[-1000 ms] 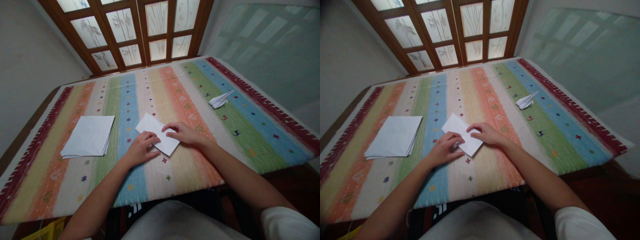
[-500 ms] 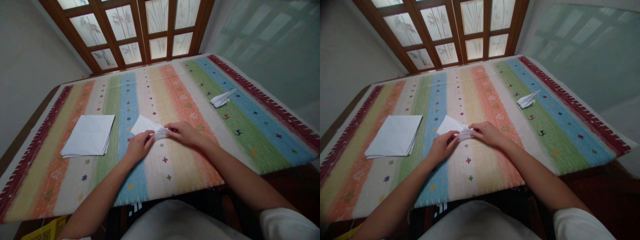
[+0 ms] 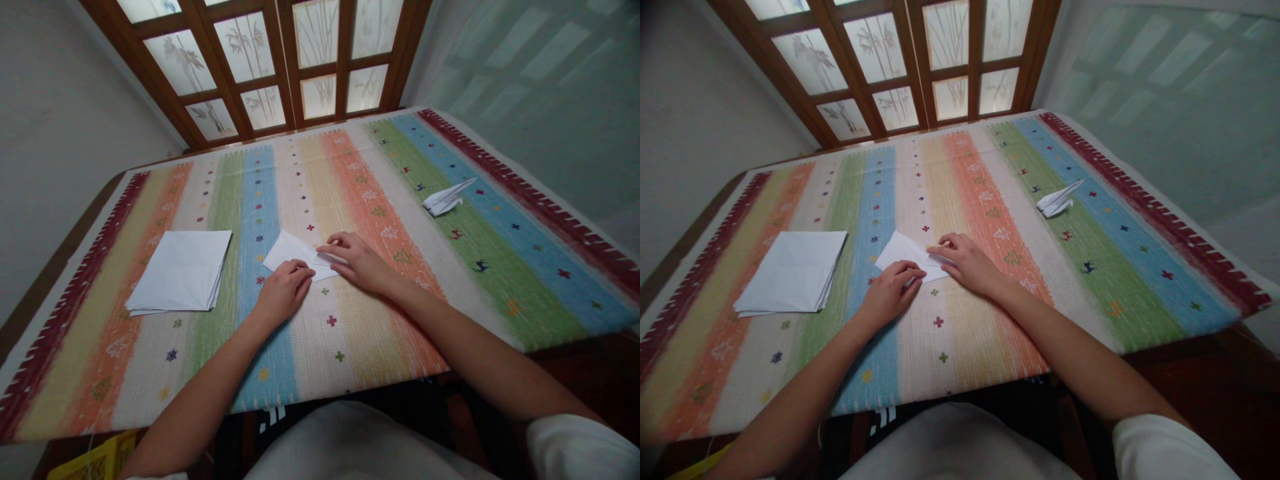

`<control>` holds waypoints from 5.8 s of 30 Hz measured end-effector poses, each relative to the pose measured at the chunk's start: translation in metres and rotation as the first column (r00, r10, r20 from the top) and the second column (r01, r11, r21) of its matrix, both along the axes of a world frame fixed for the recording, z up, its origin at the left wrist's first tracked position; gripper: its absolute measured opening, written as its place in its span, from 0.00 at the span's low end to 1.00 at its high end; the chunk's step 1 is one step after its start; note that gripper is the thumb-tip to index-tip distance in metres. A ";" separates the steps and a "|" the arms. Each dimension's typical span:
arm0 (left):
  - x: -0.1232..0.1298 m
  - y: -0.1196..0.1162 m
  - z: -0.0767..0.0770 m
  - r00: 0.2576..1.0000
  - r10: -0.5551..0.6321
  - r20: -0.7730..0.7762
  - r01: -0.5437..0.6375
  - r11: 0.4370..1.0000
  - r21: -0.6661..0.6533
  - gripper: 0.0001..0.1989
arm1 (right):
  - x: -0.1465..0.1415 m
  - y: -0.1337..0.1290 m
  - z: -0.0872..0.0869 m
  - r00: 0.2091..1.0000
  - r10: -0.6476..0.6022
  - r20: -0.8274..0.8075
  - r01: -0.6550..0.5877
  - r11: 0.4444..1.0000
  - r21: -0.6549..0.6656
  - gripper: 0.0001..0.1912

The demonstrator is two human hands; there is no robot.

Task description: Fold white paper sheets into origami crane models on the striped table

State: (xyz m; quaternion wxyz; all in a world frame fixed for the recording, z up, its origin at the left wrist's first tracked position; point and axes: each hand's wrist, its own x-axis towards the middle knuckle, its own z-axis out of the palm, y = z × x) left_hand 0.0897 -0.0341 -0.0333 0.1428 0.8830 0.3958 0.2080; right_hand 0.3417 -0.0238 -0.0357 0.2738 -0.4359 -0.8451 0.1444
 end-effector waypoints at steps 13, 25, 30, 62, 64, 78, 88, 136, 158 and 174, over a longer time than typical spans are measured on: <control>0.000 -0.002 0.009 0.993 0.010 -0.118 -0.005 0.999 0.037 0.10 | 0.007 0.000 -0.006 0.959 0.241 0.150 -0.221 0.966 -0.136 0.27; 0.002 -0.007 0.011 0.960 0.061 0.273 -0.096 0.988 0.117 0.07 | 0.013 -0.002 0.015 0.857 -0.121 -0.501 0.029 0.982 -0.187 0.24; -0.007 -0.008 0.031 0.582 0.284 0.762 -0.176 0.959 -0.222 0.18 | 0.023 0.003 0.025 0.712 -0.141 -0.688 -0.075 0.959 -0.274 0.29; -0.016 0.006 0.001 0.965 0.254 0.064 -0.258 0.965 0.052 0.07 | 0.013 -0.001 0.009 0.952 0.281 0.124 -0.273 0.959 -0.080 0.15; -0.018 0.007 0.007 0.989 0.143 0.036 -0.143 0.990 -0.001 0.05 | 0.013 -0.001 0.011 0.951 0.281 0.131 -0.274 0.959 -0.069 0.12; -0.014 0.011 0.005 0.994 0.087 0.064 -0.079 0.990 -0.118 0.07 | 0.005 -0.003 0.008 0.996 -0.020 -0.087 0.002 0.980 -0.198 0.18; -0.006 0.012 -0.003 0.988 0.134 0.076 -0.131 0.990 -0.047 0.06 | 0.001 0.002 -0.002 0.999 -0.041 -0.026 0.039 0.996 -0.082 0.10; -0.005 0.008 0.008 0.832 0.269 0.485 -0.017 0.887 -0.462 0.12 | -0.009 -0.012 0.019 0.856 -0.077 -0.511 -0.202 0.861 -0.467 0.09; -0.016 0.013 0.011 0.783 0.275 0.558 0.123 0.811 -0.572 0.17 | 0.001 -0.005 0.018 0.648 -0.299 -0.701 -0.432 0.614 -0.661 0.17; -0.013 0.010 0.004 0.825 0.133 0.549 0.169 0.870 -0.464 0.11 | -0.011 -0.012 0.016 0.579 -0.329 -0.746 -0.497 0.583 -0.643 0.20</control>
